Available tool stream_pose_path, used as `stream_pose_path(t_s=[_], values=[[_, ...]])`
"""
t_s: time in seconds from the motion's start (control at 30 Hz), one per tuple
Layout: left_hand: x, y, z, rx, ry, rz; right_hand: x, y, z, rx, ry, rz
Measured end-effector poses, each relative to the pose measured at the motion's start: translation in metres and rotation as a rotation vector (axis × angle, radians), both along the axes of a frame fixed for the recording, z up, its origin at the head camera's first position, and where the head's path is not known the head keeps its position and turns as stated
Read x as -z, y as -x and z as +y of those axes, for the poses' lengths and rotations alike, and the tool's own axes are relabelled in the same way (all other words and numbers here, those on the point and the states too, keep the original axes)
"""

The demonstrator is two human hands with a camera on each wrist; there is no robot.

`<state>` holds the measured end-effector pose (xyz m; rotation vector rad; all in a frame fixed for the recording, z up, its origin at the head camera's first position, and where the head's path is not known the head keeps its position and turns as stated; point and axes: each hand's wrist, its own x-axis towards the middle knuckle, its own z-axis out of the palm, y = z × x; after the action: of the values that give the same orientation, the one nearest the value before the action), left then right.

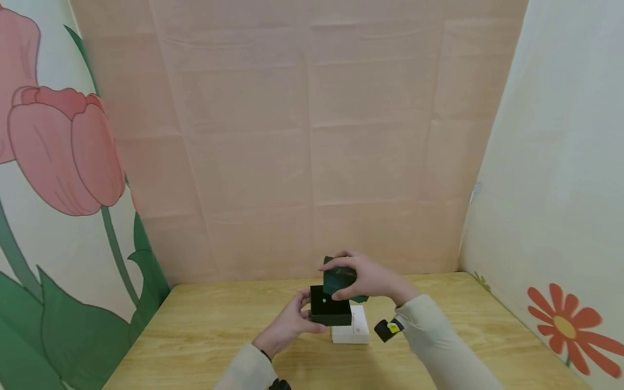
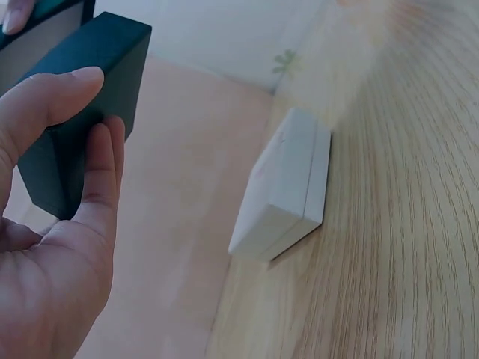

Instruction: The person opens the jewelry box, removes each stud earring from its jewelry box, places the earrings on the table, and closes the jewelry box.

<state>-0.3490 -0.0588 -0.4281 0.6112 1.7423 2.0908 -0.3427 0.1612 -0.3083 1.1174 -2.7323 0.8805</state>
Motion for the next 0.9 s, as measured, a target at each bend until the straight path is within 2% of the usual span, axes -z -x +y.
stream_pose_path(t_s=[0.17, 0.37, 0.5, 0.67, 0.9], values=[[0.000, 0.000, -0.001, -0.027, 0.003, 0.013, 0.000, 0.005, 0.024, 0.108, 0.077, 0.011], [0.001, 0.001, -0.002, -0.049, 0.008, 0.015, 0.017, 0.020, 0.060, 0.236, 0.102, 0.048], [0.002, 0.001, -0.003, -0.053, 0.012, 0.019, 0.037, 0.032, 0.081, 0.304, 0.081, 0.060], [0.002, 0.002, -0.003, -0.054, 0.015, 0.016, 0.065, 0.048, 0.100, 0.376, 0.027, 0.004], [0.002, 0.002, -0.004, -0.050, 0.012, 0.015, 0.109, 0.062, 0.106, 0.417, -0.038, -0.048]])
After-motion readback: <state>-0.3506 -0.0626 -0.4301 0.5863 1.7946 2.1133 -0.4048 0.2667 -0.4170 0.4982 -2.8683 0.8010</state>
